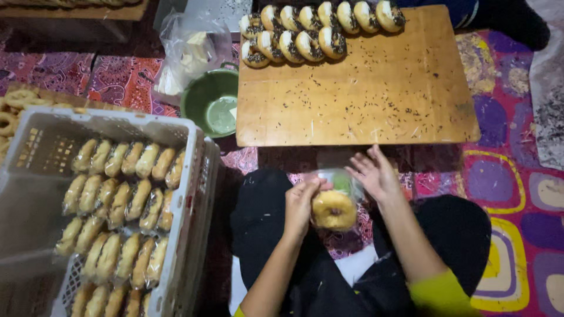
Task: The person sits on the floor and repeatedly picks doughnuts from a wooden board, places them into clear plastic bags, and then puts the packaged doughnuts into a white plastic crate. The process is repeated for multiple doughnuts.
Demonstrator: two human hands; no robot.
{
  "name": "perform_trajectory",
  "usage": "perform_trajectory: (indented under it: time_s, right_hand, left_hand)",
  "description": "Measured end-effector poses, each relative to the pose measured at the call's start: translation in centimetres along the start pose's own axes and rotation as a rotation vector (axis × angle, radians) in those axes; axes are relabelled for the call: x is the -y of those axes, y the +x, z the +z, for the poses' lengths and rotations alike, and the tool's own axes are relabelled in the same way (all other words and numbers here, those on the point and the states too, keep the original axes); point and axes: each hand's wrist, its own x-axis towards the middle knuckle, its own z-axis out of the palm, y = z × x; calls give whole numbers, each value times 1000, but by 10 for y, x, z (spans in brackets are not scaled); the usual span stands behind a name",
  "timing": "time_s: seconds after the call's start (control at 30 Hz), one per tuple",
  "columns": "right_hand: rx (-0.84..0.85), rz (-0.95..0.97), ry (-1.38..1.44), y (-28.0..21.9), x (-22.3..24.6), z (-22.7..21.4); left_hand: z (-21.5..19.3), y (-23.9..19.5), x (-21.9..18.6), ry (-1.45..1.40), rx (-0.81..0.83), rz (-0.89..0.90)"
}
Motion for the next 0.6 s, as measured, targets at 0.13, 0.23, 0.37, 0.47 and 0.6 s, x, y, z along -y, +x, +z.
perform_trajectory:
  time_s: [0.13, 0.23, 0.37, 0.47, 0.6]
  right_hand:
    - [-98, -44, 68, 111, -26, -14]
    - [-98, -94, 59, 131, -37, -24]
    - [-193, -219, -62, 94, -40, -29]
    - [-155, -220, -103, 63, -30, -15]
    - [-66, 25, -649, -29, 4, -4]
  left_hand:
    - [-19, 20, -9, 140, 6, 6]
    - [-40, 17, -15, 94, -86, -91]
    - [-57, 4, -22, 154, -163, -98]
    - [-55, 13, -31, 154, -110, -94]
    - [-35, 12, -28, 298, 161, -3]
